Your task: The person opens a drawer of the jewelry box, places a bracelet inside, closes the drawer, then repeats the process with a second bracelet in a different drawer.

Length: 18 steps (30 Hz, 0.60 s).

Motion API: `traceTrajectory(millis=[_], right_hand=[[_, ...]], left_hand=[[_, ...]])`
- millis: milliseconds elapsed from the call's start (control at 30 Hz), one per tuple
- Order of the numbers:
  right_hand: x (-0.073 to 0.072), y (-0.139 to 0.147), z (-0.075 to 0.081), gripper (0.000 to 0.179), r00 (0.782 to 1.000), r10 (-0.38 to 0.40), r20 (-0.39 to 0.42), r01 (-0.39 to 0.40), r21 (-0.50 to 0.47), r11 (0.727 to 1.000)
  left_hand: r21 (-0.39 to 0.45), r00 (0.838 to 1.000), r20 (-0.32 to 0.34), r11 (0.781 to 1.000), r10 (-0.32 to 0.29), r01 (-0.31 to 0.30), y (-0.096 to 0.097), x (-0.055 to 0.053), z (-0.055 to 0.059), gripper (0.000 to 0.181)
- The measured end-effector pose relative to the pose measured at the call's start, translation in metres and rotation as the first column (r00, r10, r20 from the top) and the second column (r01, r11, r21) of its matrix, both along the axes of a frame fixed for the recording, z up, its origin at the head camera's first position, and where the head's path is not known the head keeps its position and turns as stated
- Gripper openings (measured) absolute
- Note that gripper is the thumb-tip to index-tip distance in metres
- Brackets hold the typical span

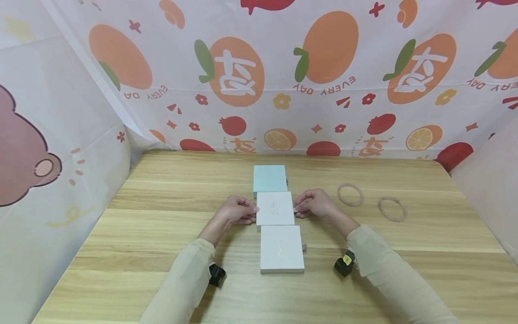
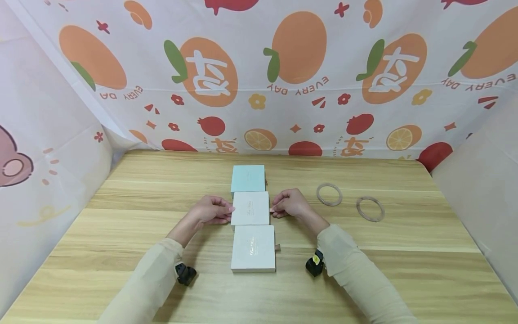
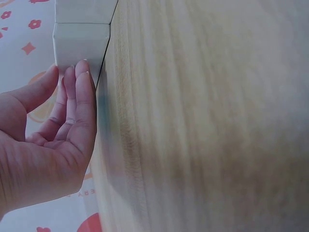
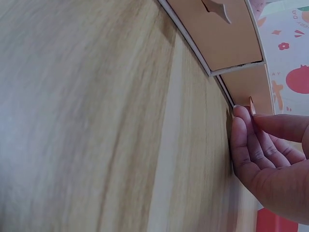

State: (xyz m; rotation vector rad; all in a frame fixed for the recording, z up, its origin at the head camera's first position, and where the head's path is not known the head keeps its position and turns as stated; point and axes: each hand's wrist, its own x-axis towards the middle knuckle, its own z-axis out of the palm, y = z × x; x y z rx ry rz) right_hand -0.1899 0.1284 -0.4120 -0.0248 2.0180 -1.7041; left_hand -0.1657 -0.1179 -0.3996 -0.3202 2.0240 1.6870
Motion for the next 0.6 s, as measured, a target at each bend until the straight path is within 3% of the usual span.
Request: traceTrajectory(millis=[600], right_hand=[[-0.0023, 0.0023, 0.0022, 0.013, 1.0, -0.011, 0.016, 0.01, 0.038, 0.999]], left_hand=[[-0.004, 1.0, 0.016, 1.0, -0.001, 0.001, -0.0009, -0.0011, 0.0036, 0.01]])
